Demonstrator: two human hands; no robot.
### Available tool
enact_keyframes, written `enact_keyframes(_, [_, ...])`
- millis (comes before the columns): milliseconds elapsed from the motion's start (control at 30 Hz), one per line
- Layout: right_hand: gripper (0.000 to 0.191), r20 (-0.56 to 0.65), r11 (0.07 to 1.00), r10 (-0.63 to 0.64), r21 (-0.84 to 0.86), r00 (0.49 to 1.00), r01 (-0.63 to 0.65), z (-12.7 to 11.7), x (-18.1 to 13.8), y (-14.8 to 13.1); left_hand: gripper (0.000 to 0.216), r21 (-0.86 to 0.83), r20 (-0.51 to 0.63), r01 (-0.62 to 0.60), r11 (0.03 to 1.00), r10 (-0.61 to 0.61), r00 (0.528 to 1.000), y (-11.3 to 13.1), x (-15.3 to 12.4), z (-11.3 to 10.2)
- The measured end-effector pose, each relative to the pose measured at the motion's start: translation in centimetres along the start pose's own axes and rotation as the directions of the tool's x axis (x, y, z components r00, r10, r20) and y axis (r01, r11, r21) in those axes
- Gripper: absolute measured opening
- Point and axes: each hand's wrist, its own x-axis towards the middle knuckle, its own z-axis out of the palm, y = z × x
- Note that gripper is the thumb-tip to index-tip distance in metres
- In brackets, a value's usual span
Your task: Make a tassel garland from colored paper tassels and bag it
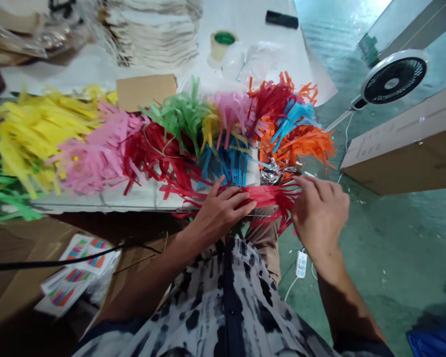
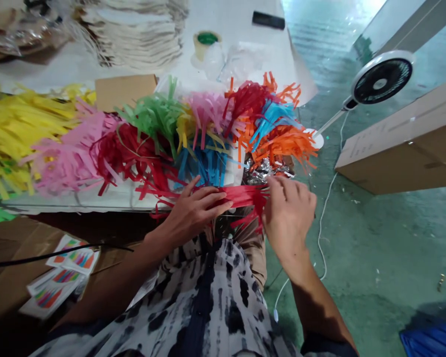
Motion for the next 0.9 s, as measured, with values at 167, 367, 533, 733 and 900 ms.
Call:
enact_keyframes(167, [0.043, 0.111, 0.933, -0.330, 0.192, 0.937, 0.306, 0.6, -3.1, -2.2, 0.037, 0.050, 0.033, 0.013, 0.999, -0.015, 0.999, 1.1, 0.1, -0.2])
enact_keyframes(367, [0.041, 0.116, 0.947, -0.312, 0.120, 0.943, 0.299, 3.1, -4.7, -2.0, 0.039, -0.029, -0.032, 0.029, 0.999, -0.029, 0.999, -0.2, -2.8, -0.7])
enact_keyframes(533, [0.031, -0.003, 0.943, -0.308, 0.132, 0.951, 0.306, 3.5, -5.0, -2.1, 0.026, 0.079, -0.224, 0.248, 0.965, -0.225, 0.948, -2.5, -6.8, -3.3])
enact_keyframes(733, [0.013, -0.141, 0.946, -0.267, 0.151, 0.953, 0.287, 3.8, -5.3, -3.1, 0.020, 0.000, -0.496, 0.312, 0.950, -0.271, 0.825, 1.5, -5.4, -3.3])
enact_keyframes(900, [0.010, -0.116, 0.939, -0.267, 0.190, 0.957, 0.285, 3.2, -4.8, -3.9, 0.030, -0.052, -0.272, 0.150, 0.987, -0.158, 0.949, 3.9, -2.4, 0.4])
